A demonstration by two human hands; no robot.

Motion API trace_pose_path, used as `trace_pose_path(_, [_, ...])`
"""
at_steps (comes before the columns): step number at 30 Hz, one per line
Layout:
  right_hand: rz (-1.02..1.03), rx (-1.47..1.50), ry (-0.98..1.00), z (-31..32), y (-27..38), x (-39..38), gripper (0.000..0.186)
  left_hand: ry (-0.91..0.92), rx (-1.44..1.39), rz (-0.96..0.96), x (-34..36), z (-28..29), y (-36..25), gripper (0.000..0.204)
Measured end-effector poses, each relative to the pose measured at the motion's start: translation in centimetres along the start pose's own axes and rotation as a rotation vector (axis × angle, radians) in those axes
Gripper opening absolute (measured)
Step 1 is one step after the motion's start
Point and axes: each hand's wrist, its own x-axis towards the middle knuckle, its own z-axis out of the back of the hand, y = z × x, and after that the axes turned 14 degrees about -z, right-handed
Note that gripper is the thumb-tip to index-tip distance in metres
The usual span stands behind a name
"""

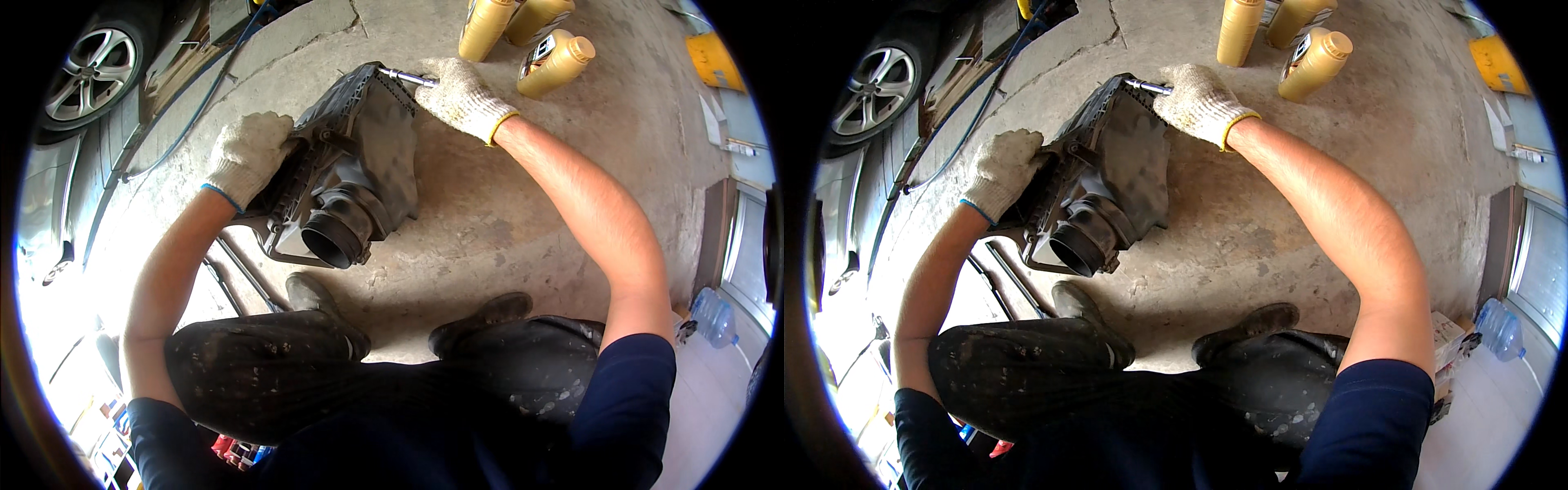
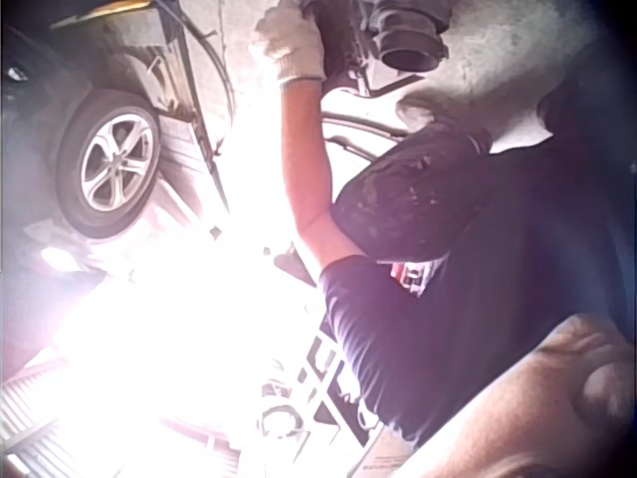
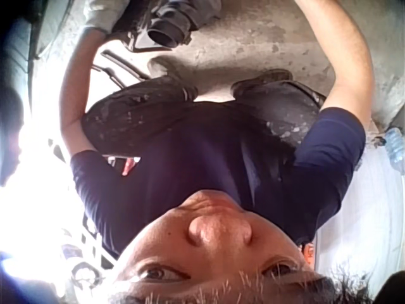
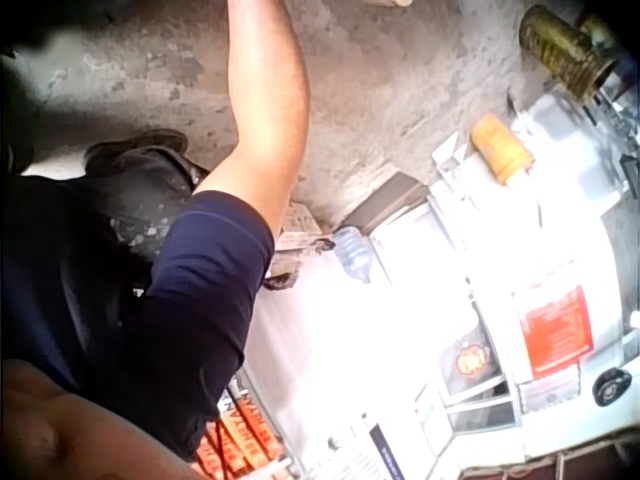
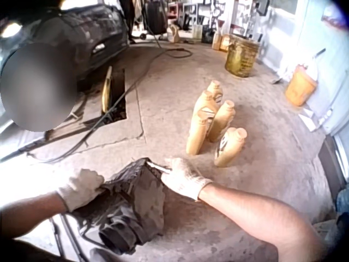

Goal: The person retrieves a socket wrench from a tool chest and walks to a car part on the floor. They then use the wrench to tighten bolts on the part while kneeling.

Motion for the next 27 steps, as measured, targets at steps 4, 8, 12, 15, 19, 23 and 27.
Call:
trace_pose_path(4, [0.032, -0.008, -0.003, 0.2, 0.1, -0.2, 0.035, 0.009, 0.018, -0.014, 0.1, -0.4, 0.5, 0.028])
trace_pose_path(8, [0.097, -0.105, -0.054, 0.3, 0.1, -0.2, 0.035, 0.065, 0.056, -0.011, 0.4, -0.4, 0.6, 0.029])
trace_pose_path(12, [-0.081, 0.197, 0.239, 1.6, 0.4, 1.9, 0.017, 0.080, 0.120, 0.004, 0.2, -1.3, 0.8, 0.029])
trace_pose_path(15, [-0.389, 0.686, 0.463, 2.4, 1.6, 1.5, 0.012, 0.125, 0.146, 0.022, 0.2, -0.5, 0.1, 0.026])
trace_pose_path(19, [-0.093, 0.013, 0.196, 1.8, 1.8, 1.6, 0.013, 0.167, 0.222, 0.007, 0.2, -0.5, 0.0, 0.022])
trace_pose_path(23, [0.495, -0.635, -0.228, 1.2, 2.2, -0.5, 0.016, 0.203, 0.218, 0.035, 0.4, 0.3, -0.5, 0.020])
trace_pose_path(27, [0.024, 0.000, 0.025, 0.2, 2.2, 0.0, 0.014, 0.066, 0.281, -0.054, -0.5, -0.7, 0.0, 0.017])
